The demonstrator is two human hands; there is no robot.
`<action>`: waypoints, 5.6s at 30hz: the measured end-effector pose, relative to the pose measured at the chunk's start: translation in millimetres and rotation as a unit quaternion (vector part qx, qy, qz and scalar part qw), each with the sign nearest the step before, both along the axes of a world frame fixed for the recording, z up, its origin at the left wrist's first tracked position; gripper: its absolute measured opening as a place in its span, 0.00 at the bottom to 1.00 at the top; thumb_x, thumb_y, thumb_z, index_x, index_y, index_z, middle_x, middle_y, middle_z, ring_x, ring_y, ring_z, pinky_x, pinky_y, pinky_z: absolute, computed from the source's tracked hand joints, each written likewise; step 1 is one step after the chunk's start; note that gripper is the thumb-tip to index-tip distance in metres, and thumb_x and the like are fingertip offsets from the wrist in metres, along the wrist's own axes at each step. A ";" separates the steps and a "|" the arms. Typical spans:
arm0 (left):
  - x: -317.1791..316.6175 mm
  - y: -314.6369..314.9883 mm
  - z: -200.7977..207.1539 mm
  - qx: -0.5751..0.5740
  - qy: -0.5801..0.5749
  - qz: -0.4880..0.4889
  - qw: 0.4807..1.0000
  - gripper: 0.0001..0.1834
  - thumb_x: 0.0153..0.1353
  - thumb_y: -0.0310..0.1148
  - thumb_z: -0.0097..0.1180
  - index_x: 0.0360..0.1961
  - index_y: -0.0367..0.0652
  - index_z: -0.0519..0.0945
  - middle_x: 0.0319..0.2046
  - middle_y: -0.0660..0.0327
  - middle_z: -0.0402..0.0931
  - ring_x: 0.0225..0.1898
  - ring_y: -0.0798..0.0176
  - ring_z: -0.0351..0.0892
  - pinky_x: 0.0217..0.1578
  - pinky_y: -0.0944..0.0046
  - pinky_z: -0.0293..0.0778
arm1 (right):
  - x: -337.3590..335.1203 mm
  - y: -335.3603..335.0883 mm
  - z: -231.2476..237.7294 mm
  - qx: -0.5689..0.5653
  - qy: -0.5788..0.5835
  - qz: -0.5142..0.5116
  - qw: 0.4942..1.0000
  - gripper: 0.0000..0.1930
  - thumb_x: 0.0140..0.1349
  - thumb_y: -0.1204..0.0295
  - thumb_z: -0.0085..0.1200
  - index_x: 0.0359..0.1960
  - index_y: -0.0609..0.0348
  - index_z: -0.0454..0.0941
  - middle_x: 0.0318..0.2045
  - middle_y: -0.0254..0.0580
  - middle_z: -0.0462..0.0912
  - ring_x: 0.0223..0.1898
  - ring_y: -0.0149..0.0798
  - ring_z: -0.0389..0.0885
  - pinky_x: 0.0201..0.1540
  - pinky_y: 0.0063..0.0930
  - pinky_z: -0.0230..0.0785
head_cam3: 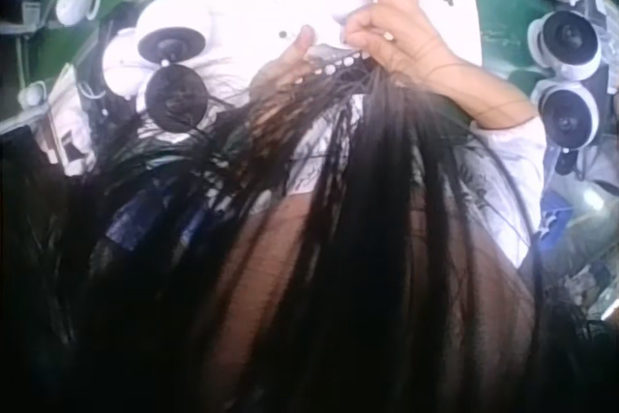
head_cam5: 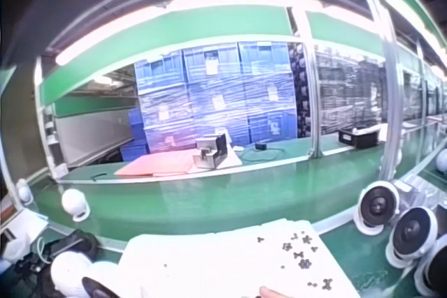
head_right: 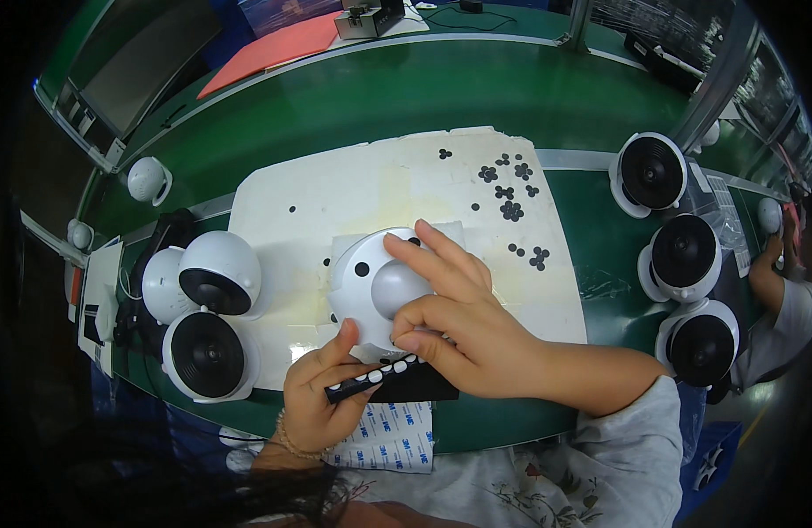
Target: The person assembles white dome security cameras by hand. They pick up a camera base, peel small black circular stickers from a sheet, and place them into the holes on the base. The person repeats this process for multiple units, moving the finished cameras to the right side of the table.
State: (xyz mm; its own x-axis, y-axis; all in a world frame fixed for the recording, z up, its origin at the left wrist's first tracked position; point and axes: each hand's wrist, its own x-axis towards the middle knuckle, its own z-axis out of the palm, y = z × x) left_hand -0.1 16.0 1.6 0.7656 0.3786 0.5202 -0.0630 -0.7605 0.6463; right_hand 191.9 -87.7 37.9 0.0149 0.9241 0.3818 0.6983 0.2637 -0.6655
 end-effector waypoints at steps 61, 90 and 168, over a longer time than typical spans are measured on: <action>-0.9 -7.7 4.7 -0.145 0.010 0.017 0.989 0.08 0.45 0.23 0.59 0.28 0.30 0.76 0.55 0.44 0.62 0.37 0.58 0.77 0.41 0.65 0.71 | 1.8 1.0 -16.0 0.140 -0.187 -0.017 0.972 0.17 0.48 0.55 0.57 0.39 0.43 0.77 0.45 0.33 0.72 0.53 0.38 0.65 0.51 0.40 0.48; -3.5 -7.6 0.2 -0.138 -0.007 0.022 0.990 0.08 0.44 0.20 0.59 0.26 0.30 0.74 0.55 0.45 0.63 0.36 0.55 0.75 0.36 0.65 0.71 | 2.5 -12.5 -12.0 0.194 -0.069 -0.049 0.977 0.04 0.49 0.71 0.55 0.26 0.53 0.75 0.50 0.41 0.71 0.55 0.45 0.61 0.55 0.38 0.47; -25.4 0.8 20.4 -0.216 -0.085 -0.124 0.965 0.15 0.49 0.22 0.52 0.40 0.35 0.69 0.40 0.49 0.73 0.40 0.56 0.73 0.42 0.61 0.68 | 66.2 150.1 18.2 -0.021 0.294 -0.154 0.943 0.09 0.57 0.65 0.50 0.29 0.59 0.74 0.23 0.33 0.75 0.24 0.26 0.73 0.27 0.20 0.64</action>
State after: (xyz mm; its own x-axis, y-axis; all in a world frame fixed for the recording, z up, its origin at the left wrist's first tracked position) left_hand -25.5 16.8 22.0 0.7775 0.4046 0.4814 -0.3414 -0.3712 0.8635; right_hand 258.0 62.4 56.1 0.4834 0.8551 0.1874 0.2443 0.0738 -0.9669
